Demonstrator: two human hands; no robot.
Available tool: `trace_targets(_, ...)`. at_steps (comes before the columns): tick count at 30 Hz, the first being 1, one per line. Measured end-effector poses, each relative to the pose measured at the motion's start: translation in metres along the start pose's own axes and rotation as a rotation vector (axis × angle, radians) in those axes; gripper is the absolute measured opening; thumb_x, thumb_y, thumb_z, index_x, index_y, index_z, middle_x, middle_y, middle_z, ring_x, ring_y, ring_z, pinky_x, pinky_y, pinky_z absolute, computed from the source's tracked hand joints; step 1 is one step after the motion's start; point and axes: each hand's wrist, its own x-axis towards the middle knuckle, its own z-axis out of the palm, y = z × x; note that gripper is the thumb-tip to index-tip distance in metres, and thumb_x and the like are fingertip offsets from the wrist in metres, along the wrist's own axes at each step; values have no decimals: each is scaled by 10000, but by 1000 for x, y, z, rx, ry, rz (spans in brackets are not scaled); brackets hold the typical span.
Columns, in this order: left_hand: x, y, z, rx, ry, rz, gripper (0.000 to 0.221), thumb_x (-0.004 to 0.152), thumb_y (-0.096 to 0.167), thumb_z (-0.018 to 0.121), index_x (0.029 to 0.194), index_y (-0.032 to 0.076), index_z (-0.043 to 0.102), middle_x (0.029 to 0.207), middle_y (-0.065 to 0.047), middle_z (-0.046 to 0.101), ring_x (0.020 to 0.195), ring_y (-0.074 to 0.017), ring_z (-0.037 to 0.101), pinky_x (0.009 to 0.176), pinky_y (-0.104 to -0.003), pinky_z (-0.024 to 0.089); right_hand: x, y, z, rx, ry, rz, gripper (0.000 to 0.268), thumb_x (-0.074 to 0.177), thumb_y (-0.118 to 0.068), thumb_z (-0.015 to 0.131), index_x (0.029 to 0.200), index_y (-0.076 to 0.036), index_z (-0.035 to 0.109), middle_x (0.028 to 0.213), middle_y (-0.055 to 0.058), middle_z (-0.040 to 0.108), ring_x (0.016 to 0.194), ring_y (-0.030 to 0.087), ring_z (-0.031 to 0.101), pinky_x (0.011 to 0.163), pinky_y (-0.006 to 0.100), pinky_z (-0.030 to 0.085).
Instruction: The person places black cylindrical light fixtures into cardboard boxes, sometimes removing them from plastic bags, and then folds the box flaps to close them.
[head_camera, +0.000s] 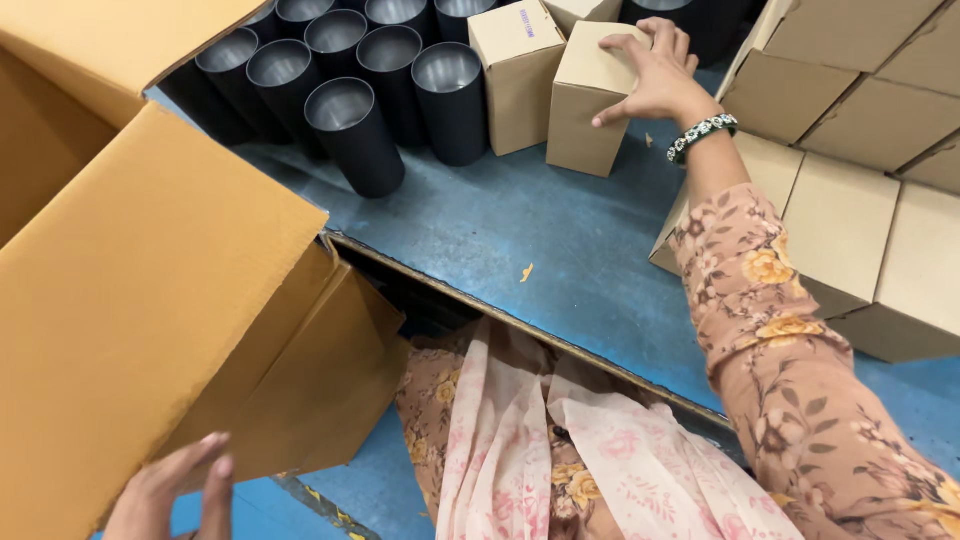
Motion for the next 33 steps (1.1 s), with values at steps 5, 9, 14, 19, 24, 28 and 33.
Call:
trace_targets(5,36,105,-5,-133,162,151,207,872,54,780,1067,65,711,1029,-99,749,980,-234,742,857,-297,569,-12,-18,-14,153,180,-195,882,493,-371,996,1308,-264,676,1352,172,392,1283,414,417,1112,493,439)
trace_targets(9,46,121,-12,-175,199,169,227,918,23,755,1133,59,691,1061,-91,749,952,-208,739,862,-292,567,-49,-52,-19,130,291,-204,768,506,-343,985,1197,-184,692,1276,164,440,1230,385,467,1077,460,481)
trace_targets(14,63,150,-2,-216,216,184,200,900,35,749,1091,62,694,1059,-80,752,978,-231,738,873,-326,568,-144,-119,-26,286,329,-69,769,521,-425,972,1151,-117,656,1272,181,460,1248,389,485,1056,474,466)
trace_targets(19,106,198,38,-291,55,433,160,869,158,763,1012,94,733,964,-75,738,872,-248,713,776,-355,564,-222,-163,-23,332,359,-122,848,669,-441,936,1365,-157,543,1518,209,365,1421,418,408,1182,558,385)
trace_targets(24,140,254,90,-427,-158,639,170,883,170,777,1029,108,714,1026,-36,726,865,-243,677,741,-352,525,-242,-144,11,582,339,-272,1106,699,-551,898,1557,-177,308,1644,273,129,1549,498,258,1262,608,312)
trace_targets(28,156,283,117,-543,-73,681,207,902,140,752,1096,108,689,1165,-31,697,1007,-244,672,851,-366,520,-246,-123,33,602,402,-309,1027,713,-427,937,1530,-235,345,1654,251,179,1543,456,340,1249,569,399)
trace_targets(33,167,303,130,-563,-38,605,269,914,185,757,1156,113,664,1283,-66,664,1102,-275,637,928,-397,481,-245,-128,53,749,498,-298,932,721,-341,961,1455,-294,387,1670,208,221,1564,434,368,1223,533,416)
